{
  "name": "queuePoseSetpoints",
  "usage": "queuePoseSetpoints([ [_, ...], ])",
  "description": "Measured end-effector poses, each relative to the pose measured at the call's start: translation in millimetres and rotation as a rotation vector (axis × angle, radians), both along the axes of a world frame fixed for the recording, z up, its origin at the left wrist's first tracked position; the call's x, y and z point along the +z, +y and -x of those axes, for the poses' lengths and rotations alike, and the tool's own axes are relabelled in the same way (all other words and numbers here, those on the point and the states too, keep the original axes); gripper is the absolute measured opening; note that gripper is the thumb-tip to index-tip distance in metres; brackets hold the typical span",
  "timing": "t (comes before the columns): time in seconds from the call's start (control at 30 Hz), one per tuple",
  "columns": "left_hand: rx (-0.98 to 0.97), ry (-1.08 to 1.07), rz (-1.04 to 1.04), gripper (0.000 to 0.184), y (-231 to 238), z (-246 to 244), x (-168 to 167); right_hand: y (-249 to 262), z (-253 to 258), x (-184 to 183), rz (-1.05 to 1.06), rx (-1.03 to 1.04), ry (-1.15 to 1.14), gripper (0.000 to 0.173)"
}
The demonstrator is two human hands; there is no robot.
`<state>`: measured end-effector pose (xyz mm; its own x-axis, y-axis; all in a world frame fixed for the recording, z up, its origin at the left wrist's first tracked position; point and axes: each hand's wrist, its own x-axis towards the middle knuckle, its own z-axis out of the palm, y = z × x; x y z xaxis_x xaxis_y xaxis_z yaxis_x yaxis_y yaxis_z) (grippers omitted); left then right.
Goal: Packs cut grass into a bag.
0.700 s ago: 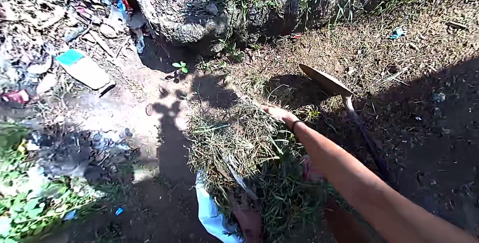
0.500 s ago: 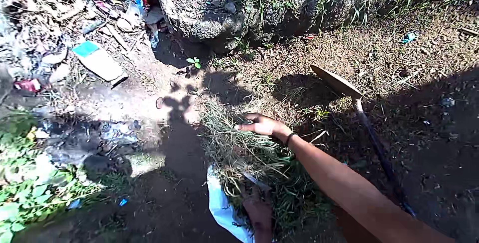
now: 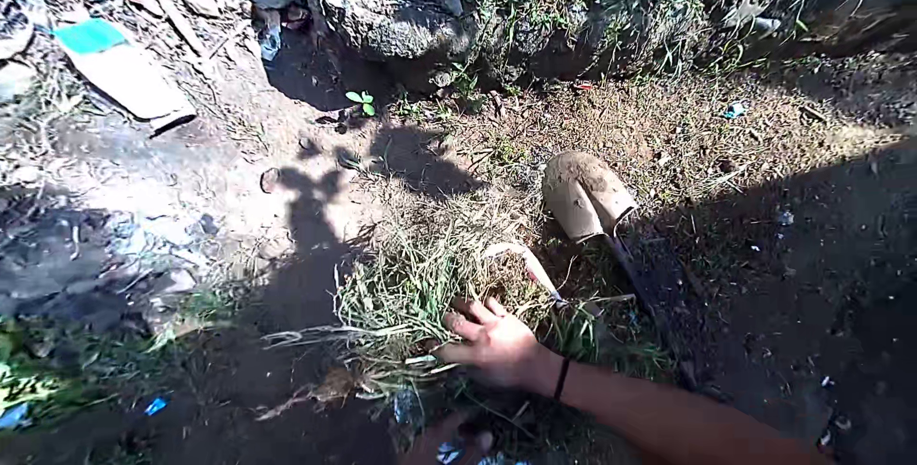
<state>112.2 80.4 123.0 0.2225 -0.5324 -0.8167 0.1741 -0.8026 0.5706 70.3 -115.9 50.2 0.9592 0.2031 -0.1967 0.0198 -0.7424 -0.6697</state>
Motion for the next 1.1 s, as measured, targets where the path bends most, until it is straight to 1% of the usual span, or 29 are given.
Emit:
queuePoseSetpoints([
  [0.07, -0.009, -0.172, 0.202, 0.038, 13.4, -40.8, 37.7, 11.2, 1.9, -3.1, -0.009, -0.047, -0.059, 0.051],
  [0.1, 0.047, -0.3, 0.268, 0.034, 6.9, -64.1, 50.5, 18.2, 2.9, -4.5, -0.008, -0.07, -0.088, 0.049],
  [0.13, 0.127, -0.466, 0.289, 0.034, -13.1, -87.2, 55.5, 23.7, 2.3, -4.9, -0.007, -0.079, -0.087, 0.048],
  [0.17, 0.203, -0.613, 0.26, 0.039, -42.6, -109.0, 50.4, 28.0, 1.1, -5.0, -0.002, -0.078, -0.072, 0.048],
  [0.2, 0.245, -0.691, 0.206, 0.046, -74.2, -129.6, 34.0, 31.3, -0.7, -4.2, -0.007, -0.067, -0.034, 0.049],
  [0.23, 0.224, -0.7, 0.132, 0.055, -101.0, -148.6, 7.3, 34.3, -2.5, -3.7, -0.009, -0.056, -0.005, 0.05],
  [0.27, 0.144, -0.661, 0.028, 0.063, -118.4, -163.2, -25.7, 37.3, -3.8, -3.8, -0.007, -0.055, 0.0, 0.049],
  [0.3, 0.03, -0.601, -0.081, 0.066, -126.1, -171.4, -59.4, 40.4, -4.9, -4.3, -0.007, -0.066, -0.006, 0.047],
  [0.33, -0.104, -0.513, -0.178, 0.062, -128.8, -175.3, -85.6, 42.5, -6.7, -5.3, -0.004, -0.084, -0.026, 0.046],
  [0.37, -0.224, -0.4, -0.259, 0.057, -130.9, -176.4, -98.5, 42.9, -8.3, -8.0, 0.018, -0.105, -0.071, 0.046],
  [0.4, -0.293, -0.337, -0.293, 0.052, -129.3, -172.8, -104.3, 42.1, -8.1, -10.4, 0.031, -0.123, -0.101, 0.046],
  [0.43, -0.301, -0.338, -0.265, 0.047, -121.8, -165.0, -105.5, 41.8, -6.0, -12.0, 0.033, -0.143, -0.123, 0.046],
  [0.47, -0.293, -0.363, -0.227, 0.042, -110.6, -157.2, -99.2, 42.6, -3.9, -12.3, 0.034, -0.166, -0.141, 0.046],
  [0.53, -0.243, -0.501, -0.108, 0.034, -86.6, -139.3, -71.9, 41.7, -2.3, -11.9, 0.036, -0.197, -0.182, 0.043],
  [0.6, -0.149, -0.707, 0.077, 0.028, -64.7, -108.8, -49.3, 40.2, 0.2, -12.0, -0.001, -0.215, -0.207, 0.031],
  [0.67, -0.048, -0.842, 0.187, 0.033, -49.2, -75.1, -40.1, 39.6, 2.5, -9.7, -0.08, -0.209, -0.169, 0.02],
  [0.73, 0.07, -0.877, 0.183, 0.038, -40.6, -53.2, -42.7, 37.5, 4.7, -6.0, -0.137, -0.14, -0.09, 0.021],
  [0.77, 0.122, -0.888, 0.165, 0.041, -39.6, -47.7, -46.6, 36.2, 5.9, -8.5, -0.144, -0.118, -0.102, 0.02],
  [0.83, 0.166, -0.906, 0.128, 0.047, -38.2, -40.2, -54.1, 32.0, 11.8, -17.4, -0.186, -0.128, -0.219, 0.02],
  [0.9, 0.133, -1.002, 0.114, 0.047, -36.5, -31.9, -64.4, 28.3, 18.2, -31.4, -0.224, -0.18, -0.388, 0.029],
  [0.93, 0.116, -1.059, 0.115, 0.047, -36.2, -28.0, -70.6, 25.8, 19.2, -35.6, -0.249, -0.179, -0.402, 0.034],
  [0.97, 0.104, -1.109, 0.11, 0.046, -36.1, -25.3, -76.2, 21.9, 18.8, -36.8, -0.293, -0.157, -0.35, 0.039],
  [1.03, 0.087, -1.184, 0.089, 0.043, -34.2, -18.0, -83.1, 12.2, 15.0, -32.1, -0.393, -0.083, -0.151, 0.045],
  [1.07, 0.059, -1.226, 0.076, 0.043, -33.3, -14.2, -85.0, 5.8, 12.4, -26.8, -0.439, -0.06, -0.082, 0.045],
  [1.1, 0.02, -1.278, 0.084, 0.043, -33.0, -12.0, -88.0, -2.1, 10.5, -21.1, -0.499, -0.071, -0.074, 0.043],
])
